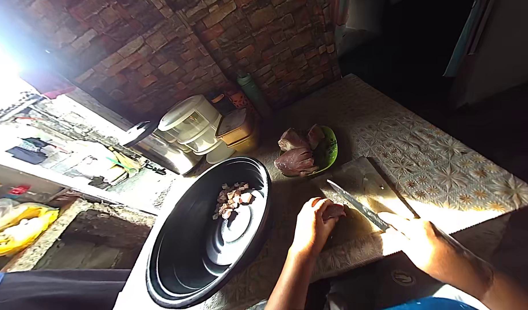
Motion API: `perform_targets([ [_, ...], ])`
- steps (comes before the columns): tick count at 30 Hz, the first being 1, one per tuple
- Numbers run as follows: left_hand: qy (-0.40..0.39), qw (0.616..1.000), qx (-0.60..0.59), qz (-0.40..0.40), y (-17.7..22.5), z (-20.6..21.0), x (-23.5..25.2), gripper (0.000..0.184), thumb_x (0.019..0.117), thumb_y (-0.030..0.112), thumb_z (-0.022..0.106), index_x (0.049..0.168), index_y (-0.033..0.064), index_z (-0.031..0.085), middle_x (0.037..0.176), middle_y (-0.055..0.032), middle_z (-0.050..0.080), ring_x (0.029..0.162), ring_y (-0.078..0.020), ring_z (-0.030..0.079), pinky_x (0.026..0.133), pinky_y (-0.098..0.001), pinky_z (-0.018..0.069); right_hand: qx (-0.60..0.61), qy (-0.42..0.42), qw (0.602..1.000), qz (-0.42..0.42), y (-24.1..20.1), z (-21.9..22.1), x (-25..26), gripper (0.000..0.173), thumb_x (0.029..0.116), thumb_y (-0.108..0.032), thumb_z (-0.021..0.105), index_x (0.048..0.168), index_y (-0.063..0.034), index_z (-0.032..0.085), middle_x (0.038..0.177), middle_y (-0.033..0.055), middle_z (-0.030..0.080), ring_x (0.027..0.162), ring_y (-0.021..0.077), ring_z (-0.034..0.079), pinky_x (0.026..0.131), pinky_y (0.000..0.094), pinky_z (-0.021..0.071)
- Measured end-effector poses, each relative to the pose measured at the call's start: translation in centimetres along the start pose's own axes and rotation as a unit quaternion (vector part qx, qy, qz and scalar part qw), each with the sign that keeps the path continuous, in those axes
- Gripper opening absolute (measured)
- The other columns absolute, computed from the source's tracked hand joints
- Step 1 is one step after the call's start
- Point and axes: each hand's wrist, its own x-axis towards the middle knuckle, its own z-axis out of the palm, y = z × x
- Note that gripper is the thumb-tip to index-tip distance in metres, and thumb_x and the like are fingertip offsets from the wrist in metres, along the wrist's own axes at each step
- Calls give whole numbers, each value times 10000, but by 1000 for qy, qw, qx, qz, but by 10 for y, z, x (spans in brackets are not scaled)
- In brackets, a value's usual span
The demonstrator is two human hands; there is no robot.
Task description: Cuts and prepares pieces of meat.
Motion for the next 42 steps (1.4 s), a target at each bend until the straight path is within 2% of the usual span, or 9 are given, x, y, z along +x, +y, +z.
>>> perform_targets([
  [4, 68, 996, 17, -59, 9, 13, -2, 362, 864, 206, 790, 1190, 60, 730, 1194, -141, 708, 1153, -269, 666, 1028, -414, 521, -80, 14, 995, -56, -11, 1, -12, 445, 893, -174, 496, 1257, -99, 743, 628, 69, 665, 502, 212, 647, 482, 380, 545],
  [9, 72, 997, 1, -1, 0, 13, -5, 363, 856, 274, 812, 1146, 64, 753, 1247, -154, 692, 1210, -283, 644, 1053, -406, 512, -154, 8, 984, -91, -23, -7, -9, 448, 890, -156, 480, 1235, -89, 758, 553, 57, 592, 444, 233, 595, 424, 380, 493],
  [15, 120, 991, 4, 50, -10, 22, -5, 267, 846, 220, 806, 1075, 84, 783, 1179, -116, 725, 1155, -254, 668, 1026, -367, 523, -194, -11, 977, -90, -30, -10, -7, 433, 887, -134, 487, 1210, -89, 771, 568, 67, 602, 445, 247, 595, 417, 386, 483],
  [27, 103, 994, -30, 36, -11, 16, -5, 197, 822, 200, 830, 976, 83, 795, 1074, -109, 741, 1070, -230, 697, 969, -364, 554, -212, -128, 963, -104, -37, -18, 16, 468, 816, -41, 566, 1243, -99, 748, 579, 81, 599, 491, 286, 625, 427, 431, 490],
  [29, 89, 995, -31, 26, -9, 13, -4, 205, 823, 196, 828, 976, 64, 791, 1073, -126, 740, 1067, -243, 698, 966, -377, 553, -220, -198, 953, -63, -47, -20, 28, 552, 822, -21, 592, 1349, -149, 695, 649, 96, 641, 549, 302, 659, 467, 446, 521],
  [32, 76, 997, -16, 9, -6, 11, -3, 203, 835, 205, 816, 978, 64, 788, 1079, -127, 739, 1076, -251, 693, 975, -380, 546, -227, -355, 906, 41, -68, -16, 54, 685, 931, -25, 564, 1579, -215, 444, 883, 159, 714, 783, 380, 709, 634, 514, 556],
  [34, 72, 997, -6, 4, -6, 11, -2, 206, 840, 218, 814, 976, 65, 788, 1078, -125, 741, 1077, -250, 694, 975, -378, 547, -207, -440, 868, 101, -78, -10, 76, 709, 995, -22, 497, 1642, -228, 292, 1057, 207, 689, 957, 420, 688, 758, 548, 554],
  [39, 47, 999, -8, -23, 0, 5, 1, 198, 860, 190, 782, 1004, 53, 789, 1089, -128, 732, 1087, -242, 682, 988, -366, 530, -157, -437, 877, 126, -77, 23, 104, 624, 1057, -50, 416, 1643, -203, 266, 1077, 244, 684, 1029, 458, 671, 840, 594, 530],
  [42, 71, 997, -17, -37, 0, 8, 3, 175, 857, 208, 797, 940, 55, 785, 1026, -117, 731, 1016, -218, 694, 930, -352, 553, -145, -429, 883, 120, -69, 28, 104, 607, 1067, -73, 408, 1643, -200, 263, 1112, 249, 673, 1066, 455, 661, 877, 595, 524],
])
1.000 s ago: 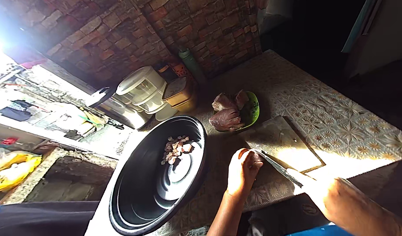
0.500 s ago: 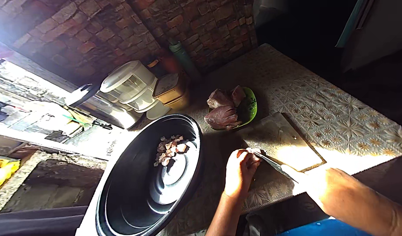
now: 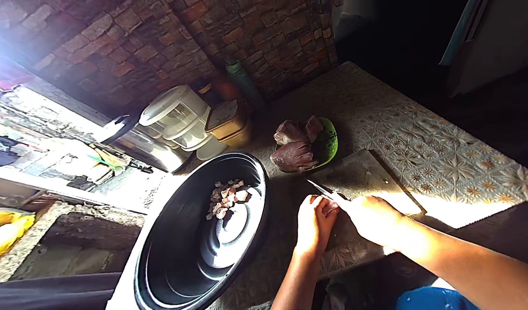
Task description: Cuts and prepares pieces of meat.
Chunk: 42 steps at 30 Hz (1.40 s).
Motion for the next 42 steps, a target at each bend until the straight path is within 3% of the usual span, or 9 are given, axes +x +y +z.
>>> perform_targets([
  [8, 13, 1000, 10, -6, 3, 2, -2, 149, 837, 198, 812, 943, 94, 802, 999, -91, 746, 1005, -209, 701, 928, -356, 552, -29, 25, 999, 3, 24, 21, -57, 660, 1011, -64, 498, 1631, -216, 332, 1127, 217, 697, 956, 421, 703, 786, 559, 566],
  [14, -16, 1000, -9, 2, 0, 0, 1, 138, 851, 175, 789, 937, 67, 789, 1024, -100, 738, 1033, -203, 693, 954, -348, 544, 7, -19, 1000, 13, 1, 3, -9, 634, 1062, -62, 420, 1652, -195, 228, 1085, 248, 678, 1033, 457, 672, 855, 598, 533],
  [19, 36, 999, -19, -10, 1, 6, -4, 131, 863, 150, 779, 937, 42, 775, 999, -112, 734, 980, -205, 705, 903, -344, 569, 18, -6, 1000, -2, -1, 1, 5, 618, 1074, -78, 406, 1650, -208, 225, 1133, 259, 669, 1095, 458, 655, 905, 598, 519],
  [22, 96, 995, -28, -10, -4, 15, -5, 114, 814, 118, 805, 911, 62, 780, 933, -85, 733, 933, -196, 709, 864, -352, 580, -13, -19, 1000, 10, 9, 8, -24, 718, 1024, -66, 505, 1660, -206, 203, 1129, 251, 668, 1039, 460, 669, 844, 602, 542],
  [26, 122, 991, -46, -26, -9, 19, -3, 145, 794, 121, 814, 915, 56, 767, 901, -75, 730, 887, -178, 712, 832, -354, 587, -21, 36, 999, -24, 29, 19, -47, 722, 961, -134, 600, 1628, -191, 328, 1179, 223, 677, 1018, 430, 684, 809, 576, 551],
  [32, 95, 991, -83, 36, -13, 20, -9, 113, 796, 77, 804, 902, 73, 768, 976, -61, 730, 942, -125, 707, 855, -274, 596, 15, 10, 1000, -5, 16, 5, -20, 624, 1051, -97, 461, 1636, -242, 296, 1198, 256, 661, 1120, 453, 650, 914, 611, 516],
  [36, 34, 995, -96, 11, -10, 10, -22, 486, 797, 147, 857, 1229, -17, 708, 1352, -220, 616, 1253, -261, 620, 1062, -355, 517, 70, 70, 993, -65, 31, 16, -11, 485, 1062, -151, 475, 1547, -152, 469, 1225, 246, 676, 1157, 421, 646, 1001, 581, 481],
  [38, 31, 996, -84, -2, -9, 4, -25, 634, 785, 205, 875, 1334, -12, 644, 1416, -233, 575, 1313, -297, 577, 1106, -401, 478, 109, 124, 982, -87, 35, 18, -19, 472, 1042, -143, 516, 1514, -141, 525, 1214, 226, 696, 1134, 392, 665, 1009, 558, 486],
  [42, 87, 990, -98, 44, -22, 8, -29, 398, 787, 123, 848, 1141, -16, 732, 1182, -165, 708, 1118, -223, 685, 1000, -364, 553, 119, 225, 961, -111, 38, 23, -34, 368, 982, -143, 592, 1330, -52, 669, 1038, 191, 734, 967, 343, 713, 891, 510, 553],
])
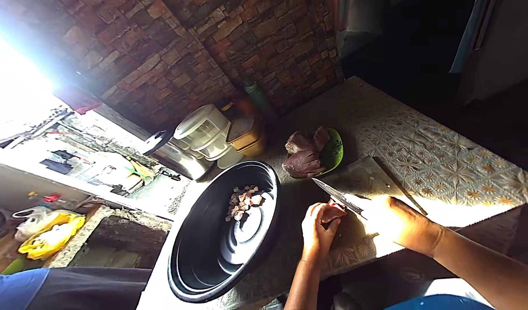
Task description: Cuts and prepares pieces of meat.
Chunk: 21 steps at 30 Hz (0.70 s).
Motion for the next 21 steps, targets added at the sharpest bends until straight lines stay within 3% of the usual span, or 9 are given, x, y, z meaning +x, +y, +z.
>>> perform_targets([
  [1, 14, 1000, -5, 16, -3, 2, -1, 348, 779, 88, 840, 1099, -14, 750, 1164, -162, 719, 1106, -221, 694, 990, -360, 560, -5, 21, 1000, -11, -2, 0, -6, 322, 970, -134, 593, 1262, -42, 692, 988, 188, 729, 933, 341, 714, 855, 510, 560],
  [3, 32, 999, -7, 28, -6, 8, -1, 309, 766, 51, 825, 1060, -19, 763, 1155, -169, 725, 1099, -228, 702, 981, -359, 565, -33, 35, 999, -21, -13, -5, -19, 453, 950, -83, 580, 1398, -111, 642, 949, 177, 734, 883, 347, 720, 792, 520, 572],
  [5, 41, 999, 9, 26, -4, 11, -1, 277, 761, 45, 826, 1024, -16, 764, 1129, -167, 731, 1070, -226, 711, 959, -358, 575, -59, 33, 998, -13, -19, -7, -32, 484, 941, -61, 579, 1417, -133, 636, 898, 168, 731, 821, 352, 718, 726, 519, 573],
  [8, 54, 997, 43, 35, -1, 12, -1, 256, 751, 68, 843, 982, -13, 767, 1076, -153, 740, 983, -197, 726, 894, -323, 592, -150, 161, 970, -100, -2, 18, -46, 423, 833, -73, 568, 1216, -82, 750, 716, 122, 688, 597, 297, 694, 515, 442, 565],
  [9, 54, 997, 48, 38, -1, 12, -1, 247, 749, 67, 842, 971, -10, 768, 1066, -148, 740, 972, -192, 725, 883, -315, 592, -167, 173, 965, -107, 1, 22, -49, 448, 818, -71, 564, 1222, -86, 758, 683, 116, 674, 561, 292, 680, 489, 435, 553],
  [15, 44, 995, 74, 54, 1, 10, 3, 183, 757, 81, 822, 920, 12, 777, 1030, -133, 751, 976, -199, 731, 885, -325, 593, -194, 126, 971, -67, -13, 14, -58, 561, 755, -9, 621, 1294, -118, 734, 599, 90, 616, 511, 293, 643, 454, 439, 511],
  [21, 29, 995, 75, 63, -1, 8, 4, 160, 755, 90, 823, 890, 23, 771, 1017, -134, 747, 962, -200, 731, 867, -322, 597, -237, 70, 968, -44, -22, 9, -54, 590, 811, 1, 656, 1386, -131, 671, 614, 98, 634, 547, 298, 665, 470, 424, 513],
])
